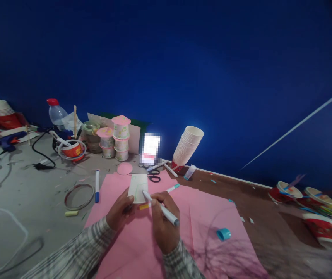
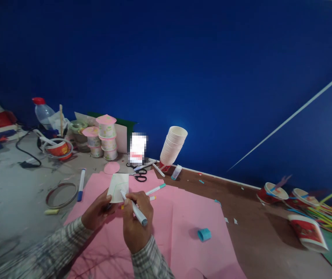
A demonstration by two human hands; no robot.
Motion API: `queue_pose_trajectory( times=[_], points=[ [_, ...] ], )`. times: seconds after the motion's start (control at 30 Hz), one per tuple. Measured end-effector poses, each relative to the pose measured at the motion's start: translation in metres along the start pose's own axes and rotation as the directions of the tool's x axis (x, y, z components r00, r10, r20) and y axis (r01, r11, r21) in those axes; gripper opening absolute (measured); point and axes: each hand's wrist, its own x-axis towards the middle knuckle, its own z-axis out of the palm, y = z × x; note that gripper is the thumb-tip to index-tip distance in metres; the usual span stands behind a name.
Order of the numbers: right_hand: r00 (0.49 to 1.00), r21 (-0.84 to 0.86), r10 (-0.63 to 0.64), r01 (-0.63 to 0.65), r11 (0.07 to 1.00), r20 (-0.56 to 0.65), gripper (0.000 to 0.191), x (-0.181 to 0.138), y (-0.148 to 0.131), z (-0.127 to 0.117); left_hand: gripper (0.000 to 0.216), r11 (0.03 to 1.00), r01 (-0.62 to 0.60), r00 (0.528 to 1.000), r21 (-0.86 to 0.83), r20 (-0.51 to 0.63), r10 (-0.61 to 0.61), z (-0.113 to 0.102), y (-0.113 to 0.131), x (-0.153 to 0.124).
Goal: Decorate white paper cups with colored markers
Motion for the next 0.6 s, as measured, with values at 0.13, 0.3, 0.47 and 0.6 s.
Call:
queue_pose_trajectory(
  times=[0.13,0.3,0.47,0.6],
  points=[
    [1.0,-0.017,-0.011,0.012,1.0,0.015,0.013,-0.0001,0.0016,0.001,0.022,1.0,-0.004,1.0,-0.016,-0.002,0.004,-0.0018,-0.0023,0.0004],
    [1.0,-0.007,0.027,-0.027,1.0,-0.009,0.017,0.0003,0.0003,-0.0016,0.022,0.998,-0.001,1.0,-0.06,-0.012,0.0,-0.0006,-0.0001,-0.0004],
    [0.999,0.02,0.031,-0.031,0.999,-0.037,0.016,0.0006,-0.0017,-0.0029,0.022,0.997,0.014,1.0,-0.08,-0.023,-0.016,-0.0005,0.0009,0.0001],
    [0.999,0.034,0.032,-0.032,0.999,-0.019,0.016,0.0,-0.0011,-0.0023,0.022,0.995,0.036,0.999,-0.096,-0.017,-0.038,-0.0019,-0.0006,0.0002]
  ],
)
